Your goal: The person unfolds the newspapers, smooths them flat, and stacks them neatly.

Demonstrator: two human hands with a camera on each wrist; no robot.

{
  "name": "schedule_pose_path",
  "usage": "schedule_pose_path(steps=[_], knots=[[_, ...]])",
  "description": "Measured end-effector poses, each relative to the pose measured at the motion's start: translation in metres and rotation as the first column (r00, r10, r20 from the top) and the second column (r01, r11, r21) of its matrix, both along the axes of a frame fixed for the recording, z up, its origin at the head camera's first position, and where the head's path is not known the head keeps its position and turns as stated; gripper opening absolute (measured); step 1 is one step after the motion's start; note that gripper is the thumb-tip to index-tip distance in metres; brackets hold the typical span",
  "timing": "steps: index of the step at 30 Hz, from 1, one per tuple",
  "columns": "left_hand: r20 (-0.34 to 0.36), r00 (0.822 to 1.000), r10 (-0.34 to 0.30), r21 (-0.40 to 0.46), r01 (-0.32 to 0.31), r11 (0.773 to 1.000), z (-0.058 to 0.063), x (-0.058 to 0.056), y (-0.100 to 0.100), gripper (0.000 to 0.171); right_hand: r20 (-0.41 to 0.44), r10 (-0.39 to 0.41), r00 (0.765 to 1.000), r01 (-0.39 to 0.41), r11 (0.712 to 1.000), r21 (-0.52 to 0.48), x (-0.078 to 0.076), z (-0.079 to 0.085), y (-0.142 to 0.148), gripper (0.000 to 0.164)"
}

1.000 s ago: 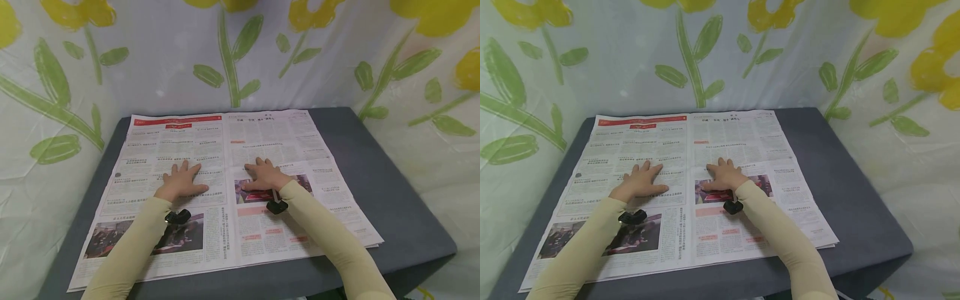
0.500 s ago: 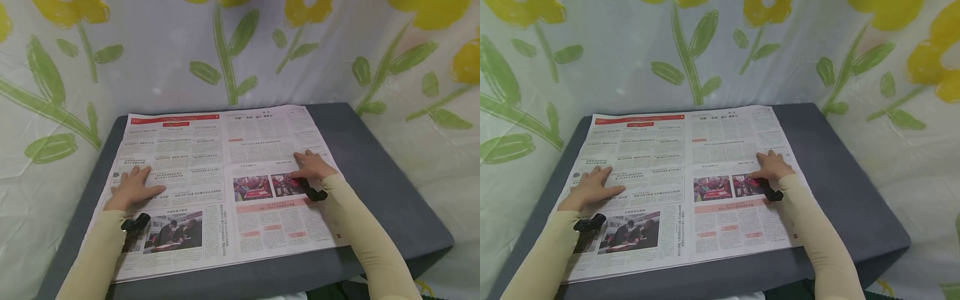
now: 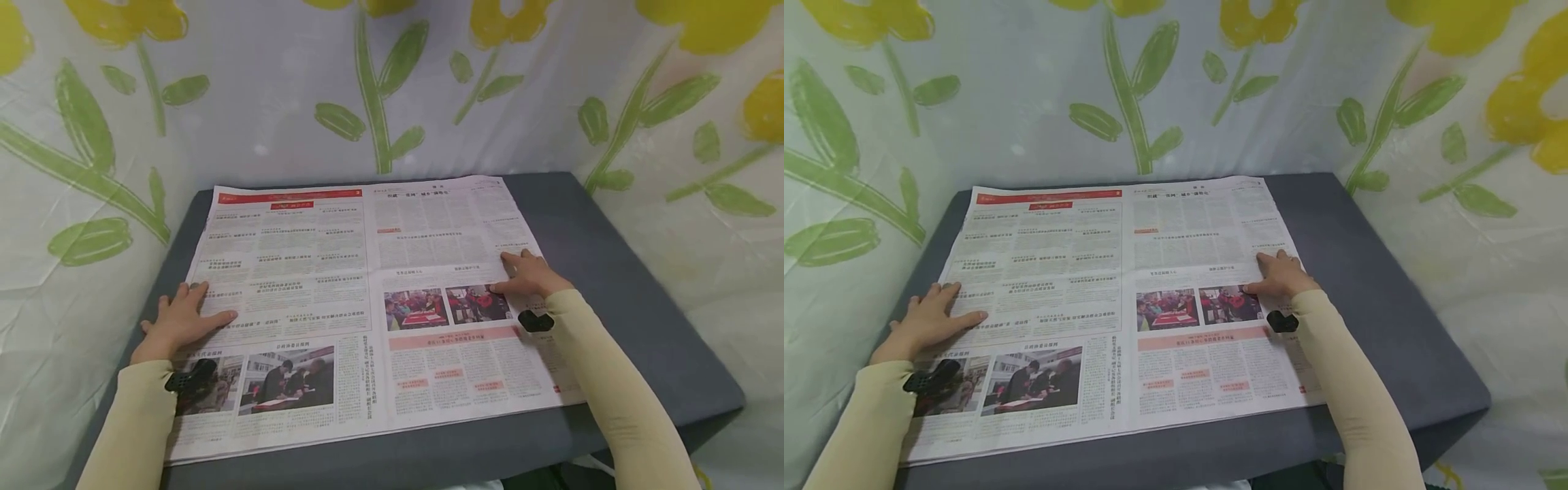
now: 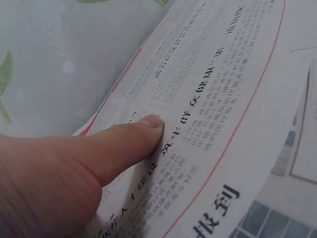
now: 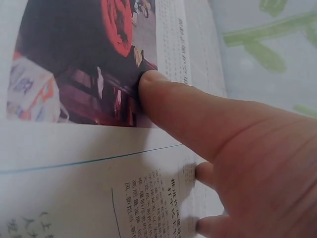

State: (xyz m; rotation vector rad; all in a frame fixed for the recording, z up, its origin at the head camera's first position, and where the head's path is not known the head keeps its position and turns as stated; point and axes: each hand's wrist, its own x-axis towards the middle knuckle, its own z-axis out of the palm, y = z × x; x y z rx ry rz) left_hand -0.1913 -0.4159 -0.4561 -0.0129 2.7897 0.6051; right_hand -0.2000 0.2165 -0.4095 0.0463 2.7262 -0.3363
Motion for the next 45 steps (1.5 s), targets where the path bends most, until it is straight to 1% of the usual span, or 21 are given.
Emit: schedule_pose_path(steps=[4, 9, 15, 21, 26, 29, 32, 35, 38, 40, 41, 42, 45], knots=[[-0.004, 1.000, 0.005, 0.002, -0.005, 1.000, 0.000, 0.002, 0.001, 0.113, -0.006, -0.007, 1.000, 0.007, 1.000, -0.004, 0.002, -0.003, 0.001, 0.098], [0.004, 1.000, 0.010, 0.005, -0.010, 1.000, 0.002, 0.003, 0.002, 0.112, 0.010, -0.024, 1.000, 0.024, 1.000, 0.004, 0.002, -0.004, 0.001, 0.098], [0.011, 1.000, 0.016, -0.022, -0.016, 1.000, -0.001, 0.003, 0.003, 0.101, 0.051, -0.014, 0.999, 0.013, 1.000, 0.013, 0.002, -0.002, 0.002, 0.099], [-0.021, 1.000, 0.022, -0.044, -0.023, 0.999, 0.001, 0.002, 0.007, 0.098, 0.109, -0.022, 0.994, 0.022, 1.000, 0.003, 0.003, 0.003, 0.003, 0.101], [-0.046, 0.998, 0.031, -0.013, -0.032, 0.999, -0.001, 0.004, 0.006, 0.097, 0.098, -0.016, 0.995, 0.017, 1.000, -0.008, 0.004, 0.003, 0.004, 0.101], [-0.070, 0.997, 0.035, 0.022, -0.034, 0.999, -0.002, 0.009, 0.000, 0.093, 0.041, 0.010, 0.999, -0.008, 0.999, -0.041, 0.008, 0.000, 0.010, 0.098], [-0.071, 0.996, 0.054, 0.071, -0.049, 0.996, -0.001, 0.020, -0.008, 0.089, -0.028, 0.018, 0.999, -0.021, 0.995, -0.099, 0.017, -0.002, 0.021, 0.092], [-0.050, 0.993, 0.107, 0.127, -0.100, 0.987, 0.004, 0.033, -0.015, 0.089, -0.076, -0.014, 0.997, 0.002, 0.987, -0.159, 0.028, -0.001, 0.035, 0.087], [-0.026, 0.985, 0.170, 0.163, -0.164, 0.973, 0.014, 0.043, -0.019, 0.090, -0.093, -0.053, 0.994, 0.035, 0.983, -0.182, 0.035, 0.002, 0.045, 0.087], [-0.015, 0.981, 0.193, 0.175, -0.187, 0.967, 0.019, 0.047, -0.019, 0.090, -0.111, -0.059, 0.992, 0.038, 0.983, -0.181, 0.038, 0.003, 0.048, 0.087], [-0.020, 0.981, 0.195, 0.178, -0.188, 0.966, 0.021, 0.049, -0.019, 0.088, -0.117, -0.063, 0.991, 0.041, 0.983, -0.177, 0.039, 0.002, 0.049, 0.086], [-0.021, 0.980, 0.197, 0.182, -0.190, 0.965, 0.023, 0.050, -0.018, 0.087, -0.125, -0.060, 0.990, 0.040, 0.987, -0.156, 0.041, 0.001, 0.049, 0.085], [-0.016, 0.977, 0.213, 0.191, -0.207, 0.960, 0.023, 0.052, -0.017, 0.084, -0.154, -0.033, 0.988, 0.025, 0.998, -0.051, 0.043, -0.004, 0.048, 0.079]])
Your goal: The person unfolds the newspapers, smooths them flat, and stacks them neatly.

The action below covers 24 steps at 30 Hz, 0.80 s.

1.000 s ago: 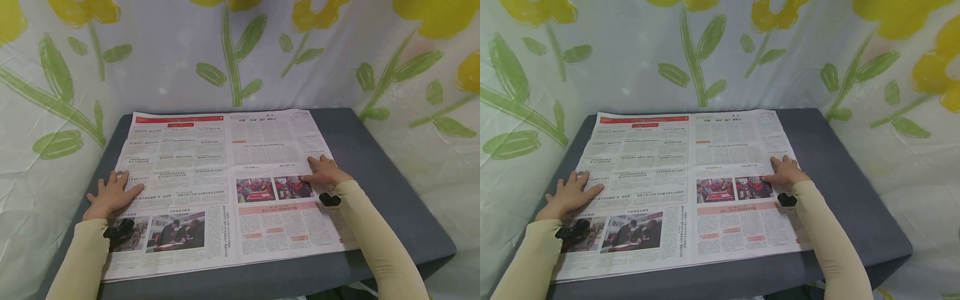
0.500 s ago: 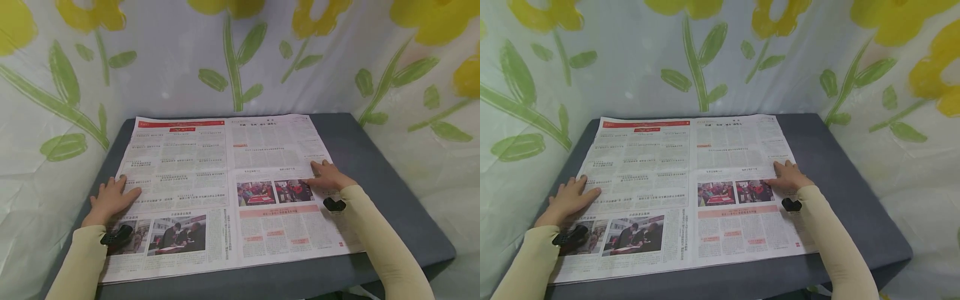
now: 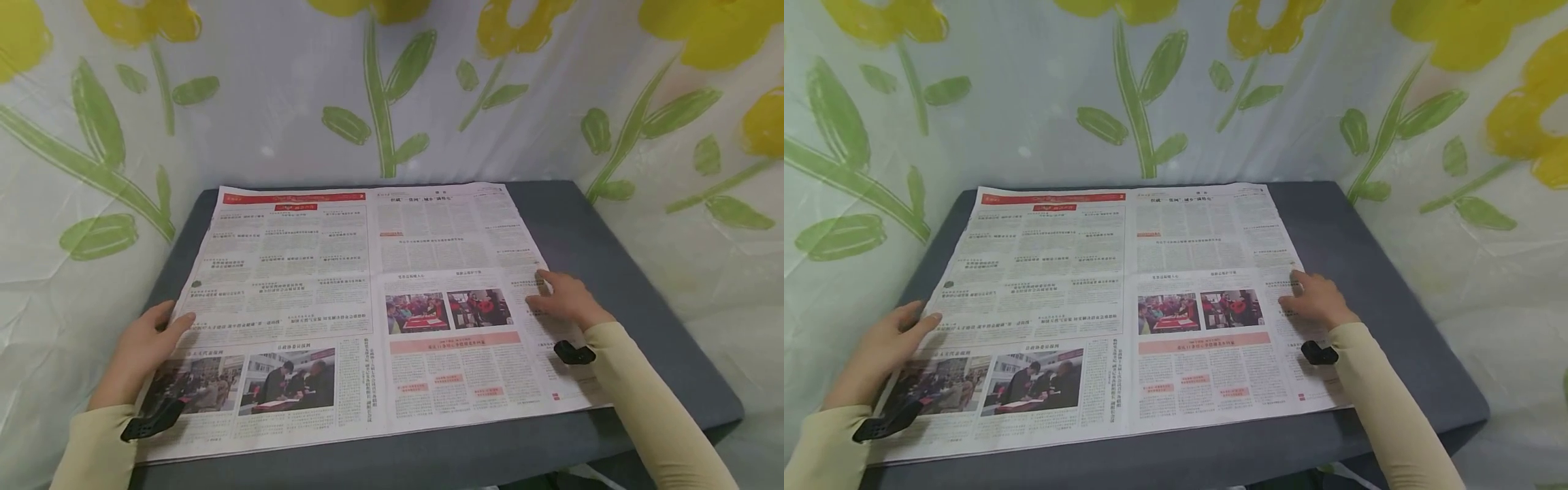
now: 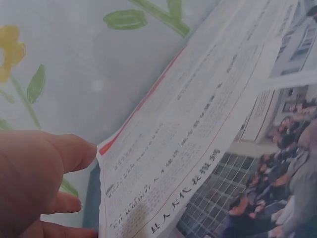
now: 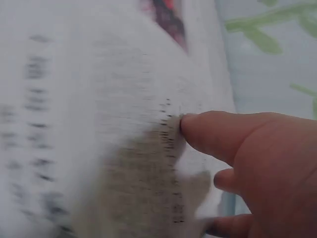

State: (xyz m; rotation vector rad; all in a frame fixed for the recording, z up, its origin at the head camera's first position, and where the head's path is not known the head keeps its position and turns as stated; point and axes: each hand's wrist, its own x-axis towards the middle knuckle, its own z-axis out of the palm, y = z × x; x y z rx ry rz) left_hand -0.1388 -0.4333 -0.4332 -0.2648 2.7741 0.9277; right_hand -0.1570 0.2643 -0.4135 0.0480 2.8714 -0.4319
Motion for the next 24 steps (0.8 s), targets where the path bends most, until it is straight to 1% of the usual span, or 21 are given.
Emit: schedule_pose_path(steps=[3, 4, 9, 11, 16, 19, 21, 23, 24], knots=[[0.015, 1.000, 0.025, 0.002, -0.025, 1.000, -0.002, 0.000, -0.002, 0.082, -0.002, -0.010, 1.000, 0.010, 0.996, 0.091, 0.003, -0.004, -0.004, 0.075], [0.023, 0.999, 0.034, 0.002, -0.034, 0.999, -0.003, 0.000, -0.003, 0.082, -0.003, -0.016, 1.000, 0.016, 0.995, 0.103, 0.004, -0.004, -0.004, 0.074], [0.029, 0.998, 0.048, -0.013, -0.048, 0.999, -0.008, -0.001, -0.008, 0.082, 0.001, -0.049, 0.999, 0.049, 0.994, 0.099, 0.007, -0.007, -0.007, 0.074], [0.009, 0.999, 0.050, -0.010, -0.050, 0.999, -0.010, 0.000, -0.008, 0.081, 0.006, -0.054, 0.999, 0.054, 0.993, 0.105, 0.008, -0.009, -0.008, 0.075], [-0.050, 0.998, 0.030, -0.026, -0.031, 0.999, -0.013, 0.001, -0.005, 0.078, 0.016, -0.058, 0.998, 0.055, 0.992, 0.112, 0.009, -0.011, -0.008, 0.076], [-0.043, 0.999, 0.020, -0.036, -0.021, 0.999, -0.014, 0.000, -0.006, 0.079, 0.035, -0.049, 0.998, 0.046, 0.996, 0.078, 0.010, -0.007, -0.007, 0.077], [-0.049, 0.999, -0.002, -0.049, -0.001, 0.999, -0.011, 0.000, -0.009, 0.079, 0.038, -0.036, 0.999, 0.034, 0.999, 0.042, 0.012, -0.002, -0.005, 0.077], [-0.097, 0.995, -0.039, -0.080, 0.031, 0.996, -0.006, 0.000, -0.012, 0.078, 0.032, -0.028, 0.999, 0.028, 1.000, 0.009, 0.015, 0.006, -0.002, 0.077], [-0.134, 0.989, -0.065, -0.107, 0.051, 0.993, -0.002, -0.001, -0.013, 0.078, 0.024, -0.028, 0.999, 0.028, 1.000, -0.003, 0.015, 0.012, -0.001, 0.078]])
